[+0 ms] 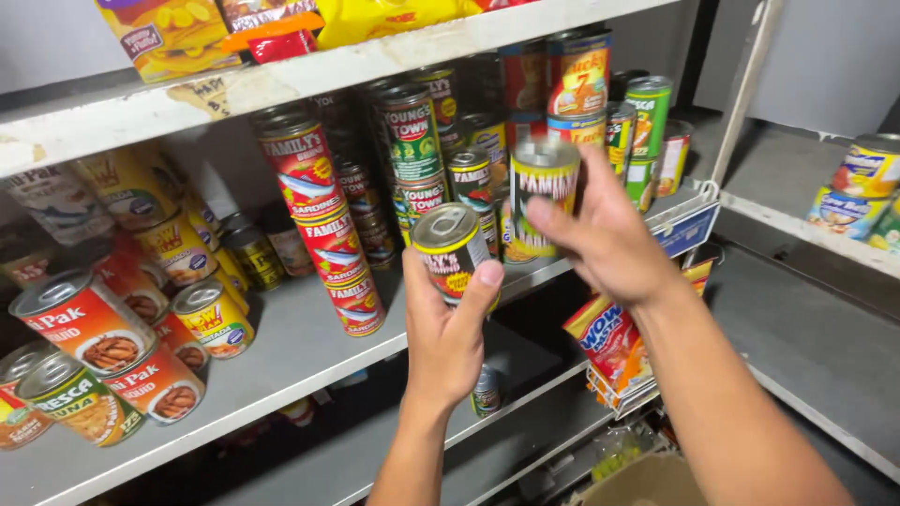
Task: Organizing and checking stock of canned goods on grocery store shelves.
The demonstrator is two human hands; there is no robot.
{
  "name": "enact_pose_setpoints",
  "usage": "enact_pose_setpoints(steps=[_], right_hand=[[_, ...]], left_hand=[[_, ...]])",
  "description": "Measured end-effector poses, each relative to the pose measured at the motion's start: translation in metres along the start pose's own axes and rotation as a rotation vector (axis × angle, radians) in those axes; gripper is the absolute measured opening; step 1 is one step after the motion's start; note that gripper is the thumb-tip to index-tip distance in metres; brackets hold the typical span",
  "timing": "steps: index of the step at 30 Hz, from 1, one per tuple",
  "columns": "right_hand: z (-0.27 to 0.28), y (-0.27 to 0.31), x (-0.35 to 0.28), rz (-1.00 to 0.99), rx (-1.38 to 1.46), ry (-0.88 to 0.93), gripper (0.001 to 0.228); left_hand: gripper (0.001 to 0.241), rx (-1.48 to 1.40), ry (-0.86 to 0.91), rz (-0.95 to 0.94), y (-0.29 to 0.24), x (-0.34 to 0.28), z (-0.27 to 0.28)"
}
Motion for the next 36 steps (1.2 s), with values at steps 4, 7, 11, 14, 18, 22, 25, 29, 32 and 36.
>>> enact_pose_setpoints(steps=[4, 7, 11, 14, 18, 22, 25, 29, 32, 36], right_hand=[[-0.005, -0.001, 0.048, 0.082, 0.031, 0.032, 0.06], [0.001, -0.012, 0.074, 0.116, -0.011, 0.064, 0.053], [0.005, -0.02, 0.102, 0.149, -0.209, 0.108, 0.044], [0.01, -0.03, 0.111, 0.123, -0.289, 0.07, 0.042], [0.016, -0.043, 0.125, 0.124, -0.407, 0.003, 0.043], [0.014, -0.048, 0.116, 0.041, -0.459, -0.016, 0.046], [0.014, -0.051, 0.12, 0.067, -0.436, 0.037, 0.051], [0.015, -0.05, 0.119, 0.11, -0.429, 0.076, 0.052], [0.013, -0.049, 0.121, 0.139, -0.461, 0.09, 0.052], [0.02, -0.055, 0.122, 0.175, -0.45, 0.131, 0.055]], left_hand=[[0.047, 0.109, 0.011, -0.005, 0.007, 0.014, 0.012], [0.047, 0.119, 0.034, 0.018, 0.013, 0.016, 0.013], [0.052, 0.154, 0.076, -0.001, 0.019, 0.019, 0.01], [0.053, 0.189, 0.092, 0.009, 0.025, 0.018, 0.007], [0.054, 0.197, 0.087, -0.004, 0.024, 0.02, 0.006], [0.054, 0.214, 0.058, 0.033, 0.025, 0.017, 0.007], [0.054, 0.226, 0.027, 0.063, 0.029, 0.017, 0.011], [0.052, 0.237, -0.01, 0.083, 0.033, 0.011, 0.017], [0.052, 0.251, -0.037, 0.086, 0.037, 0.007, 0.021], [0.053, 0.208, -0.041, 0.063, 0.04, -0.006, 0.019]])
Point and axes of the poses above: each hand's wrist, its own x-axis towards the middle knuckle, its own z-axis out of the back of the hand, y = z × x, the point moved 3 cm from there along x, towards the middle knuckle, and after that the axes turned 5 degrees about -y, right-handed, at the moved point
